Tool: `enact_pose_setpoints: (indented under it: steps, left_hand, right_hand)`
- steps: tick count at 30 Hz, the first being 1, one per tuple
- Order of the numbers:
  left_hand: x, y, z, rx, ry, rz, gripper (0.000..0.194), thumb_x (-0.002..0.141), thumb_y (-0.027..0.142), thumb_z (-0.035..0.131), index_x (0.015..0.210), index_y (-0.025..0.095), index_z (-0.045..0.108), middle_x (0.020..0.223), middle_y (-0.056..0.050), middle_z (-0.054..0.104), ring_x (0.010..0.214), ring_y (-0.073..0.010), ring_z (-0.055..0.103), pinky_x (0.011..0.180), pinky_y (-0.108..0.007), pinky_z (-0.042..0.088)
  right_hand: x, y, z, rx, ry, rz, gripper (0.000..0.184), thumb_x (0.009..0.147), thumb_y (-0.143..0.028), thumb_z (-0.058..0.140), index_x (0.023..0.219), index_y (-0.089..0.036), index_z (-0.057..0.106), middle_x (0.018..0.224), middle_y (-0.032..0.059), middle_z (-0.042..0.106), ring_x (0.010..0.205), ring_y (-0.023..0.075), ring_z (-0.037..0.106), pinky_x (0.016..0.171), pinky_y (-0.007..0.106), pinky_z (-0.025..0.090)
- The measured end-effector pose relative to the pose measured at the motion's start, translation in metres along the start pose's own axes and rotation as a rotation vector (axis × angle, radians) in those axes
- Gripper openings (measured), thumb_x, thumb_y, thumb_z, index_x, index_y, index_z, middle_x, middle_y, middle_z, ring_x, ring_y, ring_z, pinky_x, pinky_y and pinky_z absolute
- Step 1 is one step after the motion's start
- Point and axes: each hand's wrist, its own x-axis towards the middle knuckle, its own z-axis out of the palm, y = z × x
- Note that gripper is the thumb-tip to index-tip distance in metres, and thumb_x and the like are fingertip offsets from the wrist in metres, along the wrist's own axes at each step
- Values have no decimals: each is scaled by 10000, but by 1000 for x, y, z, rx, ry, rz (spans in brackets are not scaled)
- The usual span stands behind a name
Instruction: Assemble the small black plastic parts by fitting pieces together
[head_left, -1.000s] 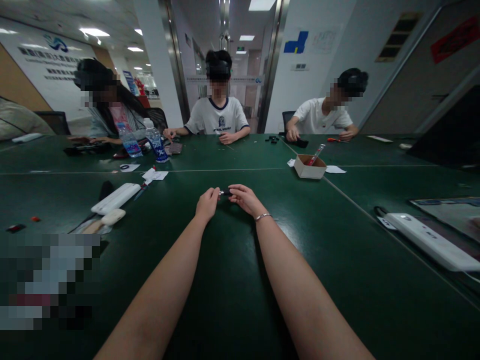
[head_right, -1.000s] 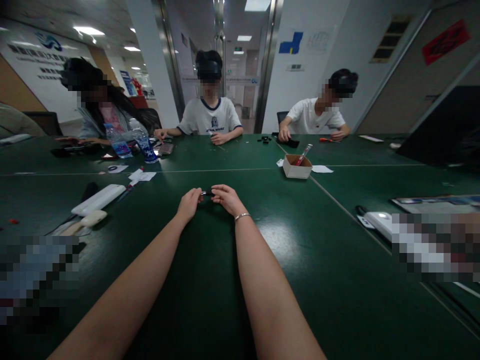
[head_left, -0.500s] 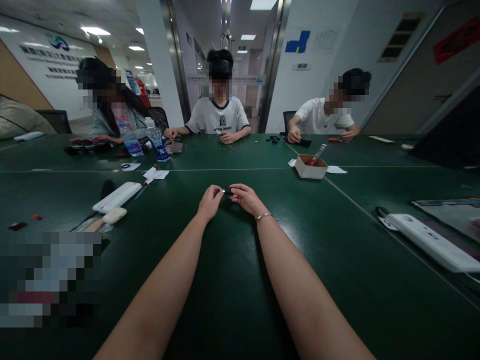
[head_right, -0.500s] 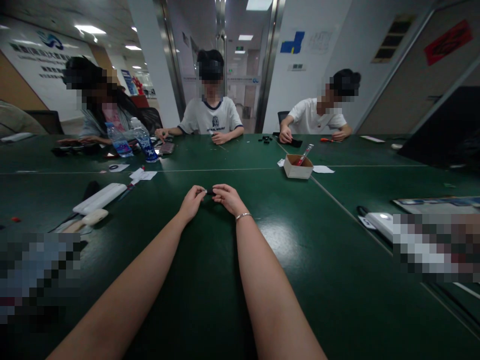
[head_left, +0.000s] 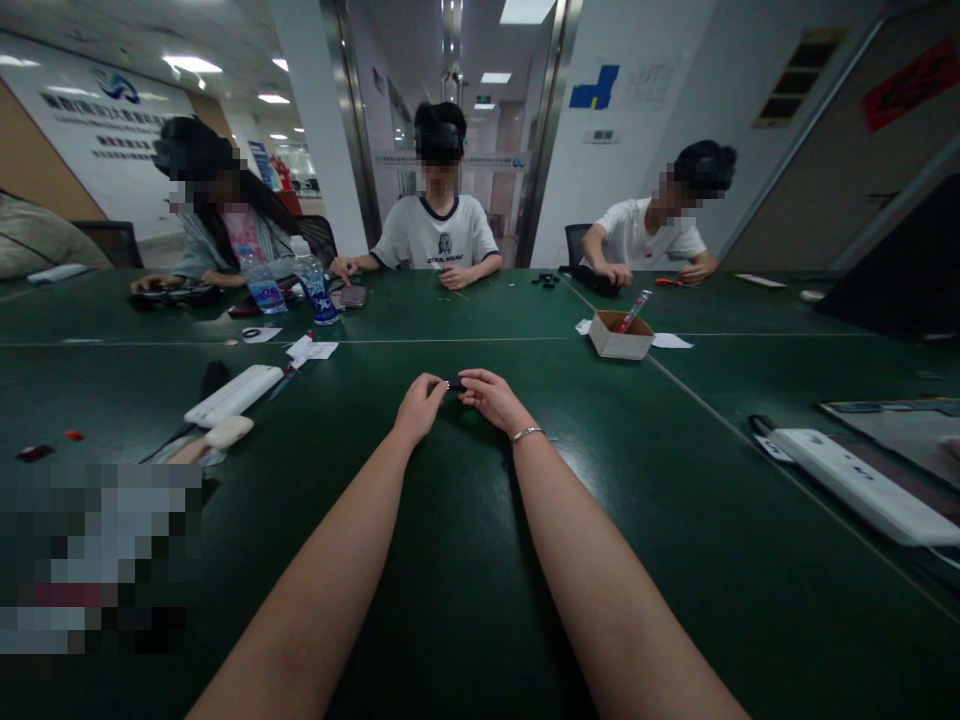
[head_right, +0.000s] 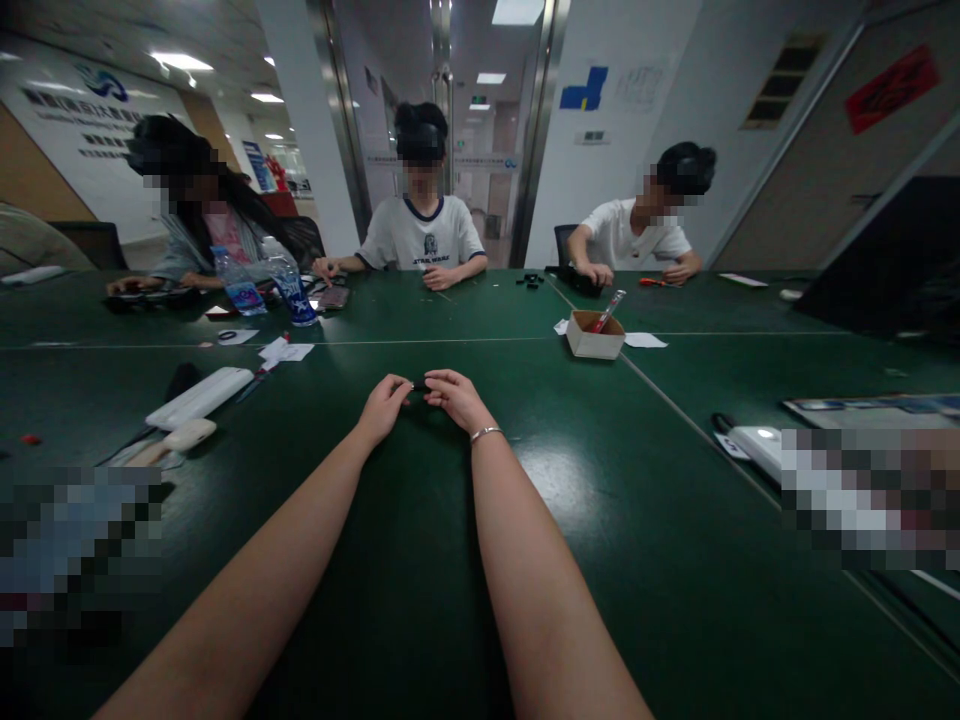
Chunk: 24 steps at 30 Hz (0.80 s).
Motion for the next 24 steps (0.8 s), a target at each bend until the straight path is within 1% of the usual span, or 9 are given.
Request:
enact_pose_setpoints:
  steps: [3,8,12,14,16,18,21,22,24]
  left_hand:
    - [0,0,0,2,-24,-25,324,916,478,416,834,207,572,818,-13,610,760,-161,589,743,-298,450]
    - [-1,2,-1,-27,-11,-27,237,882,436,486,911,218,576,940,-17,640,767,-148,601,736,-287,455]
    - [-2,4,-1,-7,-54,-58,314,912,473,417,816,214,564,846,-15,652,735,-155,600,732,-299,448]
    - [-2,3,-1,-17,-62,-26,279,900,457,447,834,213,566,868,-19,655,747,-154,601,734,-297,448]
    - [-1,1,-1,-55,-42,9,232,867,436,511,893,214,573,924,-21,655,764,-149,602,741,-290,452]
    - [0,-1,0,-73,-36,-4,276,876,464,487,868,207,586,891,-23,654,749,-152,597,741,-295,450]
    - [2,-4,1,-27,-61,-61,443,920,527,352,727,202,583,750,-25,628,709,-170,580,728,-315,437]
    - [3,-4,2,-14,-68,-59,436,916,524,361,719,204,581,740,-22,621,711,-173,578,726,-316,435]
    - [4,-6,2,-19,-69,-36,325,886,485,449,774,213,587,774,-8,618,723,-169,580,727,-309,436]
  right_hand:
    - [0,-1,0,-6,-8,3,241,684,-190,821,884,-166,689,665,-4,675,592,92,647,580,186,526]
    - [-1,-1,1,8,4,4,240,684,-178,818,887,-152,693,664,4,671,580,93,642,577,192,522]
    - [0,-1,1,16,0,0,228,680,-172,816,875,-155,700,677,3,679,577,88,637,577,192,523]
    - [0,0,0,23,-3,-9,238,669,-184,824,871,-161,701,675,-4,680,577,86,638,572,188,523]
    - [0,0,0,30,0,-12,259,653,-200,838,869,-165,700,669,-9,680,576,88,641,570,187,525]
    - [0,0,0,32,2,-8,283,636,-213,851,868,-162,698,671,-7,682,577,90,644,571,188,526]
    - [0,0,0,26,-2,-3,308,621,-222,861,873,-155,697,668,1,684,580,95,649,571,190,526]
    - [0,0,-1,26,-3,-4,310,623,-223,861,877,-155,697,661,0,681,583,96,649,573,189,525]
    - [0,0,-1,25,-2,-5,304,632,-225,857,881,-158,696,645,-5,671,583,95,645,578,191,524]
